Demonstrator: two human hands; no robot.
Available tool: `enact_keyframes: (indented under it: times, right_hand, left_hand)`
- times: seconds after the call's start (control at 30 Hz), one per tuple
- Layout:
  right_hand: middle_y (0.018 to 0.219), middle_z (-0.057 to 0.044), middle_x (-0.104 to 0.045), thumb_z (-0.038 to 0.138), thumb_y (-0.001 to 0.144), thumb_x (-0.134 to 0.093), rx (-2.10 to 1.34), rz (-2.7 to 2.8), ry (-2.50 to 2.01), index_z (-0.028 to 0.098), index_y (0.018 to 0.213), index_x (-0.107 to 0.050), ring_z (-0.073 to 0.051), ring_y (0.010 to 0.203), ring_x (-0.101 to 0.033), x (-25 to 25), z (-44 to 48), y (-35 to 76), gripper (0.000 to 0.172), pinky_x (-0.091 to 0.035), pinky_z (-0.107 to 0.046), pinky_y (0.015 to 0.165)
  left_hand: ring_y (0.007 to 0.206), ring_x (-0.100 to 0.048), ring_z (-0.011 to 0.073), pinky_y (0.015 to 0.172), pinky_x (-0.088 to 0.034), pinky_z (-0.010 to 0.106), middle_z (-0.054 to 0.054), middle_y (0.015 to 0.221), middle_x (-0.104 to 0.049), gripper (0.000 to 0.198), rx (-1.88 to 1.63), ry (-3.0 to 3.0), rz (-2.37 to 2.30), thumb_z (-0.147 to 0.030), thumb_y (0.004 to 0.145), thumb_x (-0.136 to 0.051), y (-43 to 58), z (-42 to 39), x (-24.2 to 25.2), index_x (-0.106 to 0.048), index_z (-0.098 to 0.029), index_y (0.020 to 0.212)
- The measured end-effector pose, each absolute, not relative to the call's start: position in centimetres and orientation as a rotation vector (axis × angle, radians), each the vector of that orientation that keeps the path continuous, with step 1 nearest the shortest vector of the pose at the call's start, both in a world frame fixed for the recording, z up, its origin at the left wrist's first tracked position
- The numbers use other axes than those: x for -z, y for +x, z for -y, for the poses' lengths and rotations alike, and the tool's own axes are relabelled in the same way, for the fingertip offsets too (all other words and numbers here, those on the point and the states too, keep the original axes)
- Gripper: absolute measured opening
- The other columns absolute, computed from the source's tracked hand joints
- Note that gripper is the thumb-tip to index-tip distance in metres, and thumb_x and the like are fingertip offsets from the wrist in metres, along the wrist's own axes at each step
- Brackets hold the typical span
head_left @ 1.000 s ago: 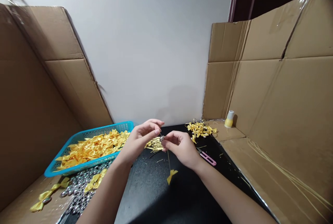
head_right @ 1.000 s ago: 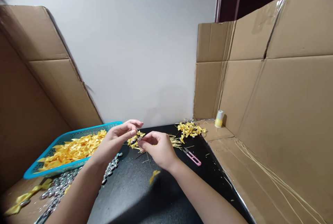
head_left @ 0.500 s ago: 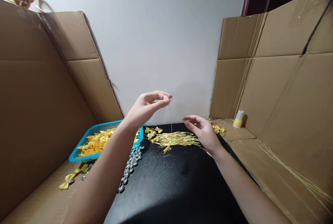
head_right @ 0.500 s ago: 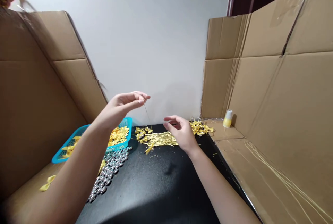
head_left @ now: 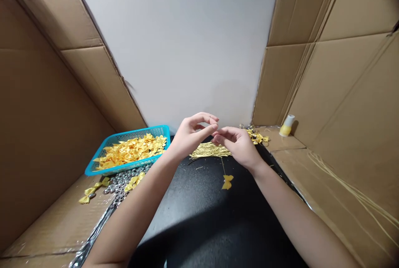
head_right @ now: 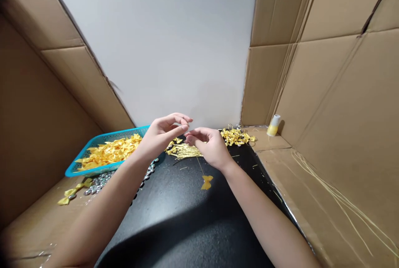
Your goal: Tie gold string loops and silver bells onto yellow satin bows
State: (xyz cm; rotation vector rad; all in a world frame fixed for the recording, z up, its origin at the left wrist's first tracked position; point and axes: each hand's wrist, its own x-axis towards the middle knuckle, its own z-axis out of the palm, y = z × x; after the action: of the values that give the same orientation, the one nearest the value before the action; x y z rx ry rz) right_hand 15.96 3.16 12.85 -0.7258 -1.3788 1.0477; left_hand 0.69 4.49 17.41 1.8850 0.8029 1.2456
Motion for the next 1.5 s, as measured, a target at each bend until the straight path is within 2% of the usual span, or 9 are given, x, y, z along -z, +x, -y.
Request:
enact_keyframes:
  times: [0.17,0.27,0.4,0.5,0.6,0.73,0.87,1.3,1.5]
  right_hand:
    - [0.068,0.0,-0.071,0.038,0.07,-0.075,-1.131,1.41,-0.758,0.02,0.074,-0.072,-0.014,0.067,-0.065,-11.9,-4.4,16.7,0.019,-0.051,-0.031,0.073]
    - [0.069,0.0,-0.072,0.035,0.069,-0.075,-1.199,1.42,-0.78,0.019,0.073,-0.072,-0.014,0.07,-0.066,-10.8,-5.5,17.2,0.018,-0.051,-0.031,0.075]
    - [0.069,0.0,-0.072,0.035,0.067,-0.076,-1.227,1.409,-0.803,0.018,0.071,-0.072,-0.013,0.068,-0.064,-9.5,-6.8,17.8,0.017,-0.05,-0.03,0.074]
    - [0.068,0.0,-0.072,0.034,0.065,-0.076,-1.223,1.381,-0.828,0.018,0.071,-0.071,-0.012,0.066,-0.064,-8.8,-7.6,18.1,0.017,-0.049,-0.029,0.073]
    - [0.066,0.0,-0.071,0.034,0.064,-0.077,-1.218,1.357,-0.853,0.018,0.071,-0.071,-0.012,0.066,-0.063,-8.3,-8.1,18.4,0.018,-0.049,-0.029,0.072]
    - [0.065,0.0,-0.071,0.035,0.063,-0.077,-1.213,1.326,-0.88,0.018,0.071,-0.071,-0.012,0.065,-0.063,-7.9,-8.6,18.5,0.019,-0.049,-0.029,0.072]
    - [0.064,0.0,-0.071,0.036,0.062,-0.078,-1.206,1.296,-0.9,0.018,0.07,-0.071,-0.012,0.065,-0.063,-7.8,-8.8,18.7,0.02,-0.049,-0.03,0.073]
    - [0.068,-0.002,-0.071,0.037,0.061,-0.077,-1.173,1.232,-1.027,0.017,0.071,-0.069,-0.013,0.065,-0.063,-6.7,-10.3,20.2,0.023,-0.047,-0.028,0.068]
    - [0.065,-0.002,-0.07,0.033,0.066,-0.075,-1.144,1.216,-1.106,0.016,0.069,-0.066,-0.013,0.062,-0.062,-5.5,-11.2,21.4,0.019,-0.047,-0.027,0.066]
  left_hand:
    - [0.092,-0.062,0.0194,0.08,-0.048,0.028,0.007,0.101,-0.069,0.024,-1.298,1.797,-0.941,-0.036,0.08,-0.063,-0.2,-5.4,-13.9,-0.069,-0.018,0.095]
    - [0.088,-0.063,0.0199,0.078,-0.048,0.029,0.007,0.095,-0.071,0.029,-1.151,1.892,-1.114,-0.041,0.085,-0.054,-1.5,-6.8,-10.3,-0.069,-0.018,0.094]
    - [0.082,-0.064,0.0215,0.069,-0.049,0.029,0.008,0.09,-0.071,0.022,-0.984,1.99,-1.171,-0.037,0.078,-0.059,-3.0,-8.1,-5.7,-0.068,-0.017,0.083]
    - [0.086,-0.062,0.0226,0.074,-0.048,0.031,0.006,0.093,-0.069,0.021,-0.865,2.12,-1.192,-0.03,0.069,-0.065,-3.2,-7.7,-3.5,-0.067,-0.019,0.087]
    - [0.087,-0.059,0.0227,0.078,-0.047,0.034,0.006,0.092,-0.066,0.025,-0.764,2.258,-1.244,-0.032,0.07,-0.067,-2.4,-6.2,-2.2,-0.063,-0.02,0.091]
    - [0.09,-0.057,0.0259,0.081,-0.046,0.038,0.007,0.092,-0.062,0.027,-0.633,2.426,-1.354,-0.037,0.07,-0.07,-0.7,-4.2,-1.1,-0.06,-0.02,0.089]
    - [0.087,-0.059,0.0281,0.078,-0.047,0.039,0.011,0.087,-0.06,0.011,-0.472,2.542,-1.454,-0.027,0.081,-0.058,0.6,-3.8,-0.6,-0.061,-0.017,0.081]
    - [0.086,-0.064,0.0265,0.076,-0.049,0.034,0.014,0.088,-0.066,0.021,-0.206,2.676,-1.565,-0.025,0.088,-0.048,0.7,-7.6,-1.5,-0.065,-0.012,0.085]
    - [0.073,-0.063,0.0203,0.067,-0.049,0.029,0.009,0.083,-0.067,0.032,-0.273,2.709,-1.414,-0.041,0.09,-0.047,-0.8,-9.3,-2.1,-0.064,-0.014,0.091]
